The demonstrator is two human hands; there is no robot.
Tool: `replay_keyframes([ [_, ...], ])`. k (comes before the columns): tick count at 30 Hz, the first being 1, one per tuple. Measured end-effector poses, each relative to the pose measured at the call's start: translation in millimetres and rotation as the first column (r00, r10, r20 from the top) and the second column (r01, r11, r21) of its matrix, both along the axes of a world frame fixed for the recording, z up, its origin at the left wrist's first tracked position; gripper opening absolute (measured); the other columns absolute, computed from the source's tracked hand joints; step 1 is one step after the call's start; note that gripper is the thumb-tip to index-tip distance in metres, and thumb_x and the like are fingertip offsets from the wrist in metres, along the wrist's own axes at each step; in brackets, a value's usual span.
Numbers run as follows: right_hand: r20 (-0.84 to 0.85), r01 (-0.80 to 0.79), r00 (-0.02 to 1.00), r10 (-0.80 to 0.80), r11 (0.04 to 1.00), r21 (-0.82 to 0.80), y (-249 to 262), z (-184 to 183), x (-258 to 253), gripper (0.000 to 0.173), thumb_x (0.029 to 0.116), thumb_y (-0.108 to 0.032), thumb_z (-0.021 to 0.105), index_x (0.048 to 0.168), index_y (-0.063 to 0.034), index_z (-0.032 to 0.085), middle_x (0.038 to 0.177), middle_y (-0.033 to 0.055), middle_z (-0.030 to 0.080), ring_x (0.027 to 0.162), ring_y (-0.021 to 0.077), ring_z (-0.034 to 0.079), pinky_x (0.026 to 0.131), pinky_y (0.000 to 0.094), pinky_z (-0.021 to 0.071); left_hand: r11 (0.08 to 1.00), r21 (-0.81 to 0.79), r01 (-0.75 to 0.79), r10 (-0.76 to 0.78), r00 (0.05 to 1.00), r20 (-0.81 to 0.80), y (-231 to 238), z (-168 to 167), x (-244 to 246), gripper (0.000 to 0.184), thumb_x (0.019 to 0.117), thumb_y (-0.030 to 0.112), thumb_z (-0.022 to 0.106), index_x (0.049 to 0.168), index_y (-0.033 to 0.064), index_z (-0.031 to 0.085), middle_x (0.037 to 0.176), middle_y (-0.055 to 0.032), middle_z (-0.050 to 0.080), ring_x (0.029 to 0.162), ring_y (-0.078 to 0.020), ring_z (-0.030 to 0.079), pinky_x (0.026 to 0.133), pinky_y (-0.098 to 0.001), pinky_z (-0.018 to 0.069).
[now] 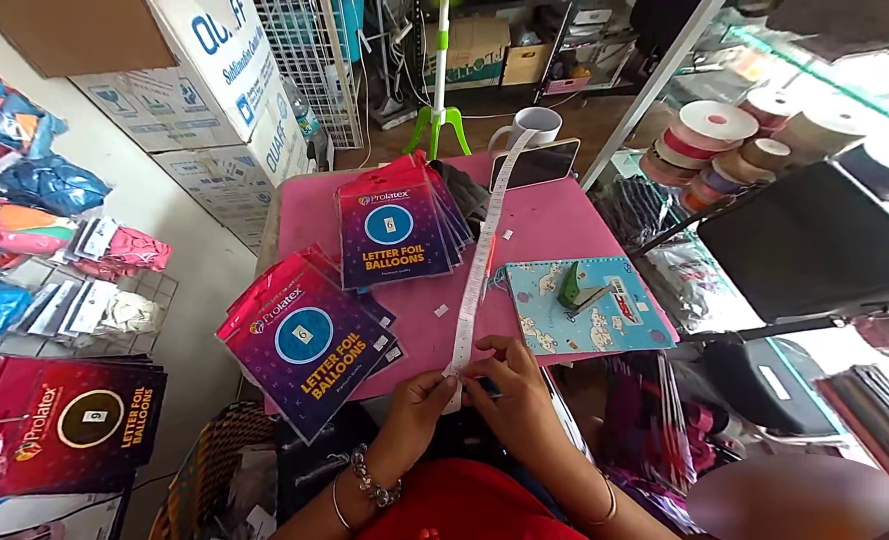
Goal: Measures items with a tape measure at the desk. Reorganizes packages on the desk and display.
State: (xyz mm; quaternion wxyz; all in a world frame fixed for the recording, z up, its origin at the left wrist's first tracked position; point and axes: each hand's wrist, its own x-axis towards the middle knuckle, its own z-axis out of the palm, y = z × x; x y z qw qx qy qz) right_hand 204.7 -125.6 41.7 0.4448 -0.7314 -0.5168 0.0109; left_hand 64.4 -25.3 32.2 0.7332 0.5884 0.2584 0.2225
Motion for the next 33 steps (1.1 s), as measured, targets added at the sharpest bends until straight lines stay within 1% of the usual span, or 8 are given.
replay_keyframes([
  [17, 0.326, -0.042, 0.945, 0.038, 0.999, 0.006, -3, 15, 7, 0.012, 0.0880, -0.029, 0.066, 0.081, -0.0224, 0.072, 0.124, 0.0046, 0.067, 0.118, 0.0293, 0.056, 0.095, 0.0466, 0.0452, 0.987, -0.146, 0.069, -0.084, 0.991, -0.100, 8, 20, 4, 0.019, 0.1038, 0.009, 0.053, 0.098, 0.0031, 0.070, 0.081, 0.0031, 0.071, 0.074, -0.0045, 0.068, 0.073, -0.0246, 0.0582],
  [20, 0.074, -0.130, 0.989, 0.128, 0.991, 0.023, 4, 35, 20, 0.010, 0.0880, -0.026, 0.070, 0.083, -0.0179, 0.074, 0.125, 0.0061, 0.065, 0.122, 0.0265, 0.054, 0.100, 0.0467, 0.0448, 0.929, 0.205, 0.308, -0.207, 0.891, -0.403, 17, 33, -2, 0.026, 0.1044, 0.025, 0.054, 0.109, 0.0041, 0.068, 0.080, -0.0001, 0.064, 0.070, -0.0081, 0.059, 0.069, -0.0287, 0.0506],
  [22, -0.050, -0.152, 0.987, 0.153, 0.988, 0.030, 19, 54, 39, 0.012, 0.0885, -0.021, 0.070, 0.089, -0.0098, 0.075, 0.125, 0.0130, 0.065, 0.119, 0.0278, 0.058, 0.097, 0.0447, 0.0491, 0.803, 0.381, 0.459, -0.114, 0.745, -0.657, 21, 61, 0, 0.048, 0.1064, 0.036, 0.051, 0.141, 0.0040, 0.059, 0.108, -0.0139, 0.074, 0.098, -0.0268, 0.071, 0.092, -0.0495, 0.0554],
  [23, -0.089, -0.165, 0.982, 0.164, 0.986, 0.003, 30, 62, 50, 0.016, 0.0905, -0.021, 0.069, 0.093, -0.0067, 0.075, 0.126, 0.0157, 0.065, 0.117, 0.0271, 0.059, 0.094, 0.0411, 0.0514, 0.758, 0.469, 0.453, -0.013, 0.730, -0.683, 22, 69, 3, 0.050, 0.1070, 0.037, 0.049, 0.144, 0.0029, 0.057, 0.115, -0.0168, 0.073, 0.105, -0.0317, 0.071, 0.097, -0.0548, 0.0541],
  [26, -0.316, -0.283, 0.926, 0.207, 0.934, -0.219, 69, 83, 81, 0.021, 0.0983, -0.021, 0.066, 0.104, -0.0012, 0.071, 0.125, 0.0159, 0.063, 0.111, 0.0177, 0.062, 0.088, 0.0318, 0.0539, 0.753, 0.634, 0.179, 0.180, 0.870, -0.460, 39, 71, 19, 0.037, 0.1047, 0.028, 0.053, 0.123, -0.0004, 0.067, 0.103, -0.0151, 0.073, 0.090, -0.0265, 0.072, 0.083, -0.0470, 0.0579],
  [29, -0.532, -0.385, 0.832, 0.160, 0.856, -0.344, 104, 85, 98, 0.019, 0.1009, -0.015, 0.063, 0.109, 0.0011, 0.067, 0.103, 0.0089, 0.065, 0.089, 0.0105, 0.061, 0.082, 0.0293, 0.0517, 0.999, -0.005, -0.053, 0.052, 0.987, -0.155, 58, 58, 47, 0.030, 0.1079, 0.018, 0.048, 0.127, -0.0035, 0.056, 0.106, -0.0095, 0.066, 0.084, -0.0122, 0.065, 0.074, -0.0285, 0.0545],
  [31, -0.577, -0.395, 0.810, 0.105, 0.826, -0.403, 117, 85, 101, 0.017, 0.1018, -0.014, 0.062, 0.109, 0.0016, 0.066, 0.098, 0.0085, 0.064, 0.085, 0.0112, 0.060, 0.078, 0.0298, 0.0510, 0.905, -0.391, -0.165, 0.169, 0.985, -0.024, 62, 51, 65, 0.030, 0.1099, 0.015, 0.042, 0.133, -0.0024, 0.050, 0.113, -0.0106, 0.065, 0.091, -0.0136, 0.067, 0.080, -0.0292, 0.0562],
  [33, -0.609, -0.392, 0.791, 0.058, 0.812, -0.432, 124, 85, 101, 0.016, 0.1021, -0.013, 0.062, 0.108, 0.0013, 0.066, 0.097, 0.0076, 0.063, 0.084, 0.0113, 0.059, 0.076, 0.0291, 0.0510, 0.805, -0.545, -0.236, 0.298, 0.954, 0.027, 64, 47, 80, 0.032, 0.1105, 0.014, 0.040, 0.137, -0.0030, 0.047, 0.120, -0.0143, 0.065, 0.098, -0.0167, 0.068, 0.087, -0.0311, 0.0561],
])
